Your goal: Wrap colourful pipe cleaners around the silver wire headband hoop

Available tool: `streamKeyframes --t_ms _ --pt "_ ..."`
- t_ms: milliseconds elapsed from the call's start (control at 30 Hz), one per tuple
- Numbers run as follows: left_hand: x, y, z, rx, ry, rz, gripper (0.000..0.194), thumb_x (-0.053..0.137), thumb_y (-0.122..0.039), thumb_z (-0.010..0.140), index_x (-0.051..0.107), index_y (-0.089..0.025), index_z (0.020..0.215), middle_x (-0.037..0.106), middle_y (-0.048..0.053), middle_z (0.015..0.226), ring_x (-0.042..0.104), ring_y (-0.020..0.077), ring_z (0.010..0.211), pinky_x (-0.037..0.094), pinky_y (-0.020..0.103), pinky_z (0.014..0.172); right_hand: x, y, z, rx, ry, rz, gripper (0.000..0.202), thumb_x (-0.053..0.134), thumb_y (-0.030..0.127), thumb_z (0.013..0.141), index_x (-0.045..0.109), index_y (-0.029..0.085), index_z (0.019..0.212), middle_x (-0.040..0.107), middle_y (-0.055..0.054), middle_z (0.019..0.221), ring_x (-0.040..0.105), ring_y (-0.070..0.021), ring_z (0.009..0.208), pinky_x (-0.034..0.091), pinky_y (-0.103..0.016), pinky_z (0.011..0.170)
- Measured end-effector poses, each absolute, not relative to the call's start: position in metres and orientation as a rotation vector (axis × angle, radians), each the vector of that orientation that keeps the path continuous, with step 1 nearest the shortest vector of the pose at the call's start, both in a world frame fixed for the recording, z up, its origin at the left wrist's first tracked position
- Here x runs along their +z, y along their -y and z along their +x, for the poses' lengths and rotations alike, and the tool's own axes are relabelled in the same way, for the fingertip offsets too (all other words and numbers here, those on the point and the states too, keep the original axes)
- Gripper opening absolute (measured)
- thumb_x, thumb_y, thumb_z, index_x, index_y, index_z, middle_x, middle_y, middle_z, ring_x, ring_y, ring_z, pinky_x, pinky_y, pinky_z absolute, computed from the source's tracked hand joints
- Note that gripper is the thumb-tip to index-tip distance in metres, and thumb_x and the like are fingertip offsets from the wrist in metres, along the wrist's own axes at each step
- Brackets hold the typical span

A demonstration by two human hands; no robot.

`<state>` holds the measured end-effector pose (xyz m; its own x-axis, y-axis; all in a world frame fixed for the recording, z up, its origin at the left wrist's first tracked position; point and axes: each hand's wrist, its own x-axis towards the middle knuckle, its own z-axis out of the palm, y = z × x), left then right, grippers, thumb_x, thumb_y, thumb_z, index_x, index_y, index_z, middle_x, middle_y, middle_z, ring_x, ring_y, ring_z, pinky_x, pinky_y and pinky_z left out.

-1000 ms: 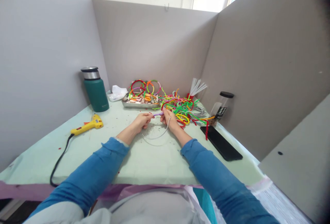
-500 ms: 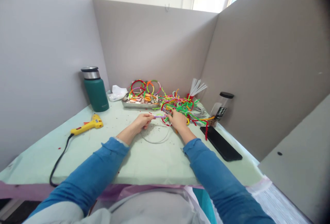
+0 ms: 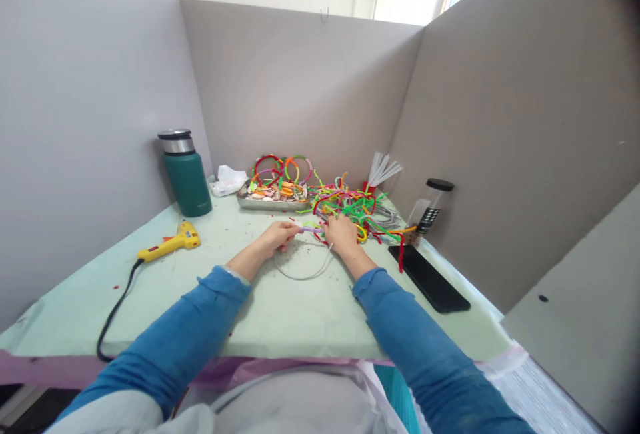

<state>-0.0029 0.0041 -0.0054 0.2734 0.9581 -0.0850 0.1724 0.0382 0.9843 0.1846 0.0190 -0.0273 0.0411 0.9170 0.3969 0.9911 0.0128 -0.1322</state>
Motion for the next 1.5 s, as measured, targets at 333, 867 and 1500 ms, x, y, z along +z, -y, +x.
streamKeyframes --t_ms 333,867,1500 --pt "-0.006 -0.004 -0.003 0.871 -1.151 1.405 0.021 0.066 -0.031 0.078 0.062 -0.011 0.081 0.033 -0.009 0.048 0.024 0.0039 0.036 0.02 0.02 0.036 -0.031 -0.024 0.188 -0.116 1.795 -1.927 0.029 0.047 0.014 0.081 0.066 0.018 0.103 0.064 -0.015 0.103 0.06 -0.0264 0.098 0.043 -0.035 0.08" --pt "-0.007 -0.004 -0.003 0.851 -1.145 1.434 0.024 0.068 -0.035 0.074 0.06 -0.013 0.077 0.034 -0.008 0.049 0.024 0.004 0.037 0.02 0.02 0.036 -0.023 -0.032 0.189 1.494 0.977 -0.792 0.03 0.077 0.021 0.06 0.049 0.018 0.072 0.054 0.003 0.059 0.045 -0.0076 0.046 0.037 -0.02 0.042" --pt "-0.004 0.002 -0.002 0.685 -1.042 1.652 0.041 0.068 -0.046 0.069 0.043 -0.018 0.055 0.034 -0.007 0.049 0.024 0.0038 0.038 0.018 0.021 0.037 -0.038 -0.024 0.175 1.337 1.459 -0.872 0.037 0.075 0.044 0.063 0.05 0.017 0.063 0.048 0.007 0.05 0.039 -0.0061 0.043 0.025 -0.02 0.042"
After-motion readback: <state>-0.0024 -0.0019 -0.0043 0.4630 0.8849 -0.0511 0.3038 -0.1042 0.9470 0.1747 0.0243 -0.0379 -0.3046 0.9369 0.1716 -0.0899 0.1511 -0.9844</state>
